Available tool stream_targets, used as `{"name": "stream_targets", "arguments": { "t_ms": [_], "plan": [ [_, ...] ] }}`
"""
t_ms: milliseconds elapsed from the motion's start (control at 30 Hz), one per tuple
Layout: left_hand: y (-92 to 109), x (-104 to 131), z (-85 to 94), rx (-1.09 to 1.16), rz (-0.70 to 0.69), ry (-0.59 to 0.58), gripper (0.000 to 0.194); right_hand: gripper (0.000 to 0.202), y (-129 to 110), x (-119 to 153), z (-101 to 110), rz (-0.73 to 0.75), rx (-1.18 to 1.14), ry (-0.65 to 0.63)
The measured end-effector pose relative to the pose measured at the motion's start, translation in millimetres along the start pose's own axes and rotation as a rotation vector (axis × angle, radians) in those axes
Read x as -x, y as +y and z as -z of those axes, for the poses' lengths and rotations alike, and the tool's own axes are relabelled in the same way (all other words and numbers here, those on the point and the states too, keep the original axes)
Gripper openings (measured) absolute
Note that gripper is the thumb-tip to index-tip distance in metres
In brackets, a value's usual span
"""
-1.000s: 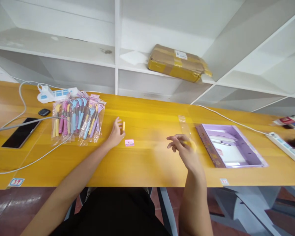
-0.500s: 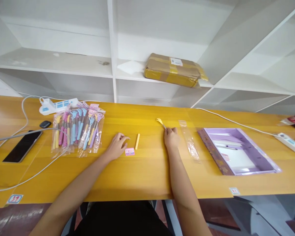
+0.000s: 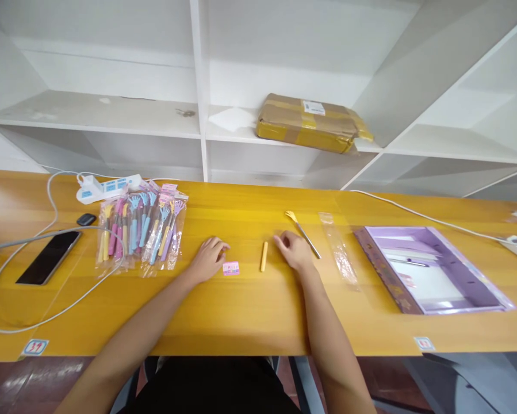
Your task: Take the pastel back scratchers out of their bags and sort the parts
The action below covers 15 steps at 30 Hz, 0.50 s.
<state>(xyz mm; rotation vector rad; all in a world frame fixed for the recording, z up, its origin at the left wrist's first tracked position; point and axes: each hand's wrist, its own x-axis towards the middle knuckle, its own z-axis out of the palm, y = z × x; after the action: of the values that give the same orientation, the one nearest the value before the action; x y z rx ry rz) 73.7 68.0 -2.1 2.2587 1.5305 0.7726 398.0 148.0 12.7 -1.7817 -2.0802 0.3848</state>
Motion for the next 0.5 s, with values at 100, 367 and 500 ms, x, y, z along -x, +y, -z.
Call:
{"name": "stream_targets", "arguments": {
  "t_ms": [100,367,500],
  "plan": [
    [0.4,0.4,-0.1,0.002,0.008,-0.001,0.028,0.049,-17.3,5.0,-4.7,0.14,0.02,-0.226],
    [1.9,1.9,0.6,0.012,0.022,-0.018,0.027,0.047,-13.0,4.6,-12.6,0.165,-0.022,-0.235],
    [3.1,2.1,2.6,0.019,0.026,-0.019,0.028,0.05,-14.1,3.2,-23.2,0.068,-0.106,-0.128]
  ]
}}
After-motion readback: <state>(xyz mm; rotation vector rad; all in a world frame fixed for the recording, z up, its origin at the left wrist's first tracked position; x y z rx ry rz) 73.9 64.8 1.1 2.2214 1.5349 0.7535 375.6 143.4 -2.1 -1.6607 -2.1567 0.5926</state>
